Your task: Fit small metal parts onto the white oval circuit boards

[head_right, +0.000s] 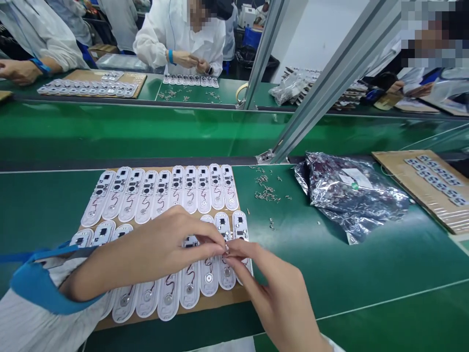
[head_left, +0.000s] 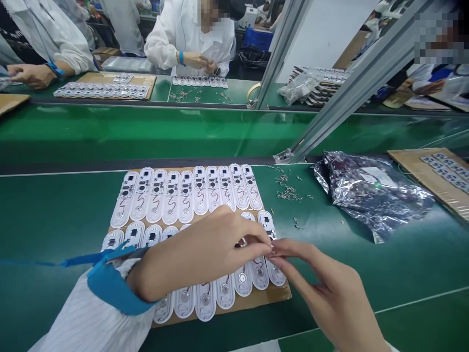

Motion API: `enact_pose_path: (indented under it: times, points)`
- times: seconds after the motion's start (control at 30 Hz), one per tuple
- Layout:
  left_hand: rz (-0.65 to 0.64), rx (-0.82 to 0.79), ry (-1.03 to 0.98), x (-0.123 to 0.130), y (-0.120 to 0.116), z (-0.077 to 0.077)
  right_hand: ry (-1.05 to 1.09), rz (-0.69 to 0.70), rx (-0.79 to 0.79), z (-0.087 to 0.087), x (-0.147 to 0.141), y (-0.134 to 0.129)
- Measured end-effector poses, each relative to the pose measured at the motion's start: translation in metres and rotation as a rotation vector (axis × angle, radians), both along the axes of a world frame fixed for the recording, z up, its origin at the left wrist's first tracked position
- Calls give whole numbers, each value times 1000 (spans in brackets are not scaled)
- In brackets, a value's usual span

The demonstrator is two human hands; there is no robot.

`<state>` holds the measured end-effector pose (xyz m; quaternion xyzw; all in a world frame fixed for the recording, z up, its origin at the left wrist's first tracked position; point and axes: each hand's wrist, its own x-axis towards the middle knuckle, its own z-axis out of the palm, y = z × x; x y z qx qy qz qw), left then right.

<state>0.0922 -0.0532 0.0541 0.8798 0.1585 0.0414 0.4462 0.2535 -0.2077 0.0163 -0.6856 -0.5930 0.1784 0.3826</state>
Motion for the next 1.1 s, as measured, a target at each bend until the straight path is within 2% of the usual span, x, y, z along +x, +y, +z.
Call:
enact_pose_path:
  times: [0.07,0.17,0.4,0.47,0.53,0.67,0.7,0.77,0.9,1.1]
  points:
    - [47,-120,-37,3,0,2,-110,-11,119,-4,2,-4]
    - [85,-252,-74,6,-3,0,-158,2,223,-12,5,-7]
    - [70,-518,-32,14,-6,-14,-170,3,385,-25,3,-2]
    - [62,-548,0,14,-7,-17,-182,-10,394,-26,4,-1]
    - [52,-431,19,14,-7,-19,-216,-1,345,-28,7,0]
    - [8,160,-2,11,-11,-35,-311,118,133,-35,17,3]
    - [-21,281,0,11,-12,-40,-333,161,81,-38,19,5]
    - [-81,418,39,11,-16,-51,-377,230,8,-42,21,8]
    - [-109,447,158,13,-21,-62,-445,277,-67,-45,20,13]
    - [-116,417,198,16,-20,-61,-478,310,-79,-41,18,18]
